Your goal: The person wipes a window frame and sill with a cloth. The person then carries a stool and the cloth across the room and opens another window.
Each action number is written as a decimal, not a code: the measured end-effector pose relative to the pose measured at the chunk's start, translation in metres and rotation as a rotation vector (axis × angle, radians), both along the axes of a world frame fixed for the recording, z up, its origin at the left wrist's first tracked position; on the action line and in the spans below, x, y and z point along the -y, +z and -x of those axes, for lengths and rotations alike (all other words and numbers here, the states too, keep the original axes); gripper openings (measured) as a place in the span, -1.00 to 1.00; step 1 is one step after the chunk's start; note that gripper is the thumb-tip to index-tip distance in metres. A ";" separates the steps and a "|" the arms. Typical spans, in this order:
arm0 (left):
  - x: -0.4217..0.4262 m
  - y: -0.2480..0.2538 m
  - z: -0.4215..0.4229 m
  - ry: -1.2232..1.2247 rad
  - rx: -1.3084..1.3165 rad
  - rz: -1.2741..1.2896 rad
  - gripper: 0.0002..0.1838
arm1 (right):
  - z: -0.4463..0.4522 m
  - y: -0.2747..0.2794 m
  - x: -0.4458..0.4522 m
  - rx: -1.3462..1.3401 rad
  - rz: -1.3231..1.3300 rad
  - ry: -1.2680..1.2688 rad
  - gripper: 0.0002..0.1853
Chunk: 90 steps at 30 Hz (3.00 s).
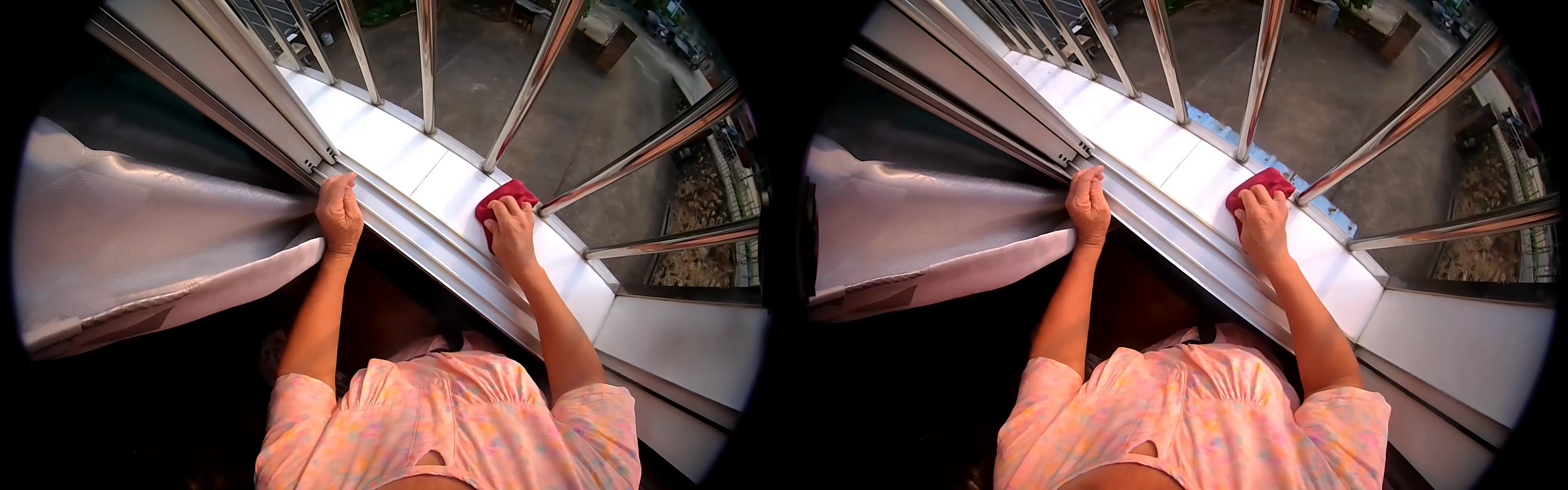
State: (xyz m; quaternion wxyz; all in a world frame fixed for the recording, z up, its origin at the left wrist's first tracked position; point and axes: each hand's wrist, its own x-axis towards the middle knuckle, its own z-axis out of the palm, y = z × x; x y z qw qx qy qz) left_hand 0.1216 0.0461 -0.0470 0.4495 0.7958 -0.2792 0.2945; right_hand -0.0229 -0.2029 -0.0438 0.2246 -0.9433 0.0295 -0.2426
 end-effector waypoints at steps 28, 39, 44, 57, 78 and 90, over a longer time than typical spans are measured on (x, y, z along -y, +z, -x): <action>-0.008 -0.006 0.000 -0.033 -0.042 -0.004 -0.81 | -0.039 0.056 -0.121 -0.378 0.088 0.430 -0.75; -0.008 -0.012 -0.003 -0.032 0.039 -0.002 -0.83 | 0.050 0.068 -0.060 -0.670 0.012 0.392 -0.70; -0.007 -0.007 0.000 -0.058 0.005 0.038 -0.81 | 0.080 0.091 -0.029 -0.796 -0.154 0.355 -0.69; -0.001 -0.006 -0.001 0.001 0.044 0.018 -0.81 | -0.026 0.028 -0.090 -0.188 -0.073 0.278 -0.68; -0.006 -0.010 -0.004 -0.068 0.079 0.003 -0.86 | 0.152 0.047 -0.023 -0.404 -0.030 -0.363 -0.76; -0.007 -0.008 -0.005 -0.057 0.077 -0.061 -0.85 | 0.191 0.048 -0.016 -0.207 -0.137 -0.424 -0.69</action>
